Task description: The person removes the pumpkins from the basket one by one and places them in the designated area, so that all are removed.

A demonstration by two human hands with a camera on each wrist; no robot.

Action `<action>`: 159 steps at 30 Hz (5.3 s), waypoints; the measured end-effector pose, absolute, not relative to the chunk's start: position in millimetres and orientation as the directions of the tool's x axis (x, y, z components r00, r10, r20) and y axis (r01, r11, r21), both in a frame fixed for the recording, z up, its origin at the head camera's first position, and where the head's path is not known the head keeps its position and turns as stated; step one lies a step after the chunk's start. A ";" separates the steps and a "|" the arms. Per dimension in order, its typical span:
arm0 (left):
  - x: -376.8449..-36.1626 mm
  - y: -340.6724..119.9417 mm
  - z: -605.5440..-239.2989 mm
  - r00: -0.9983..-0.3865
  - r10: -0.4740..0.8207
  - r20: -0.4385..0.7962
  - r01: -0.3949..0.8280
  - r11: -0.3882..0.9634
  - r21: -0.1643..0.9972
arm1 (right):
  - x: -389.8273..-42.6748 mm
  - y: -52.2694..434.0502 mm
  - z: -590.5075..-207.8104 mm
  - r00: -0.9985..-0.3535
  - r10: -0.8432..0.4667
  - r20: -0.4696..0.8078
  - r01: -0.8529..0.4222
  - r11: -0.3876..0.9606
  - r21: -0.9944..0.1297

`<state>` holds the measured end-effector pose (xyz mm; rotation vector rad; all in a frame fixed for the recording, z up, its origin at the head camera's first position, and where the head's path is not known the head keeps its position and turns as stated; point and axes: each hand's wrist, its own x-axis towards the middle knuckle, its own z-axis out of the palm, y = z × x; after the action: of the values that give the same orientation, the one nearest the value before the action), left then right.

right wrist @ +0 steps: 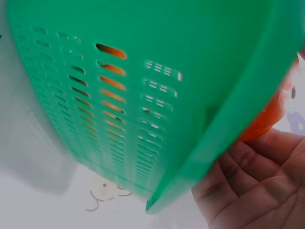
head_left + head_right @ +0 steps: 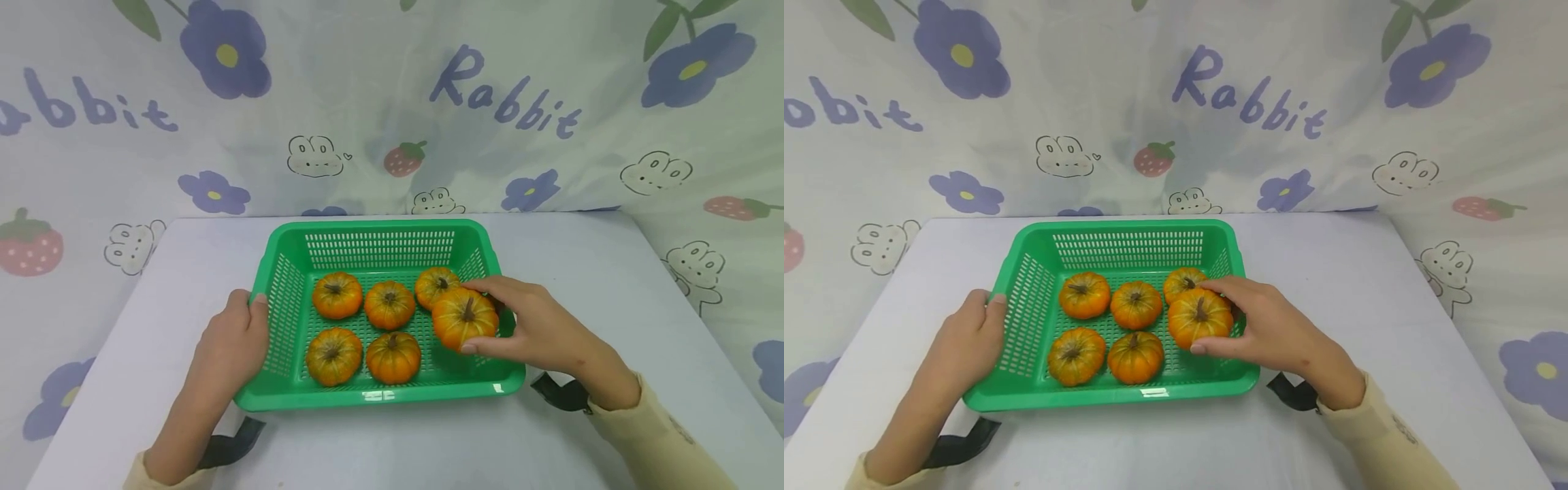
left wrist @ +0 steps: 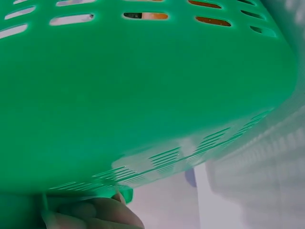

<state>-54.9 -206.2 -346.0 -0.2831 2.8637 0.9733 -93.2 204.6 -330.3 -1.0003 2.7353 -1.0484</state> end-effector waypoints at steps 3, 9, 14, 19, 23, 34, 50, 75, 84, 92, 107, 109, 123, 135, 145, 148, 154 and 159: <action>-55.0 -206.2 -346.3 -0.978 -0.140 -0.152 -0.203 0.783 0.587 | -93.7 208.8 -329.7 -0.781 -0.589 0.206 -0.576 0.551 -0.605; -58.4 -208.1 -349.5 -0.977 -0.130 -0.169 -0.209 0.739 0.641 | -95.1 217.3 -327.8 -0.776 -0.573 0.263 -0.601 0.545 -0.585; -61.3 -211.1 -355.1 -0.975 -0.135 -0.177 -0.223 0.604 0.766 | -95.4 220.1 -326.3 -0.785 -0.550 0.285 -0.597 0.549 -0.585; -61.0 -211.0 -358.0 -0.976 -0.145 -0.161 -0.215 0.556 0.803 | -94.5 222.2 -326.3 -0.790 -0.544 0.283 -0.592 0.557 -0.583; -61.5 -212.0 -358.7 -0.975 -0.136 -0.174 -0.220 0.522 0.824 | -93.7 227.7 -326.3 -0.805 -0.513 0.297 -0.581 0.580 -0.571; -63.2 -212.6 -359.7 -0.975 -0.137 -0.177 -0.220 0.442 0.870 | -95.6 249.2 -331.1 -0.850 -0.420 0.319 -0.526 0.632 -0.569; -63.0 -213.3 -358.2 -0.973 -0.140 -0.185 -0.229 0.466 0.854 | -91.2 255.3 -331.2 -0.838 -0.444 0.317 -0.545 0.656 -0.522; -63.2 -212.6 -357.0 -0.972 -0.152 -0.180 -0.230 0.450 0.863 | -107.5 279.3 -341.4 -0.963 -0.192 0.191 -0.268 0.775 -0.573; -63.3 -211.7 -355.8 -0.968 -0.159 -0.193 -0.245 0.451 0.858 | -125.2 289.0 -366.0 -0.975 -0.167 0.150 -0.223 0.779 -0.586; -63.4 -212.3 -356.1 -0.968 -0.157 -0.197 -0.247 0.443 0.862 | -141.1 281.7 -378.7 -0.978 -0.190 0.081 -0.200 0.774 -0.601; -63.0 -211.7 -353.7 -0.968 -0.153 -0.199 -0.247 0.439 0.864 | -160.1 267.6 -392.3 -0.974 -0.227 -0.026 -0.162 0.767 -0.621; -63.1 -211.8 -353.9 -0.968 -0.154 -0.199 -0.247 0.441 0.863 | -161.3 267.4 -393.6 -0.974 -0.224 -0.039 -0.154 0.775 -0.613; -63.7 -211.6 -354.7 -0.967 -0.161 -0.196 -0.249 0.449 0.858 | -166.9 269.5 -401.1 -0.977 -0.207 -0.058 -0.134 0.797 -0.589; -63.9 -212.6 -355.9 -0.969 -0.155 -0.192 -0.242 0.441 0.864 | -168.2 266.7 -401.3 -0.978 -0.197 -0.075 -0.120 0.811 -0.573; -63.3 -211.7 -353.6 -0.968 -0.156 -0.195 -0.245 0.442 0.863 | -168.3 266.7 -402.2 -0.976 -0.196 -0.091 -0.111 0.816 -0.567; -63.3 -211.2 -352.6 -0.968 -0.158 -0.195 -0.246 0.446 0.860 | -168.0 267.2 -402.2 -0.976 -0.197 -0.093 -0.111 0.816 -0.568; -63.3 -211.6 -352.9 -0.966 -0.157 -0.204 -0.254 0.446 0.858 | -167.6 267.7 -401.6 -0.975 -0.200 -0.099 -0.109 0.814 -0.571; -63.1 -211.8 -353.9 -0.966 -0.159 -0.203 -0.253 0.439 0.862 | -167.1 267.3 -400.9 -0.973 -0.204 -0.104 -0.109 0.811 -0.574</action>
<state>-63.1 -211.8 -353.9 -0.3719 2.5862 1.5741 -167.1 267.3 -400.9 -0.2466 2.8349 -0.8843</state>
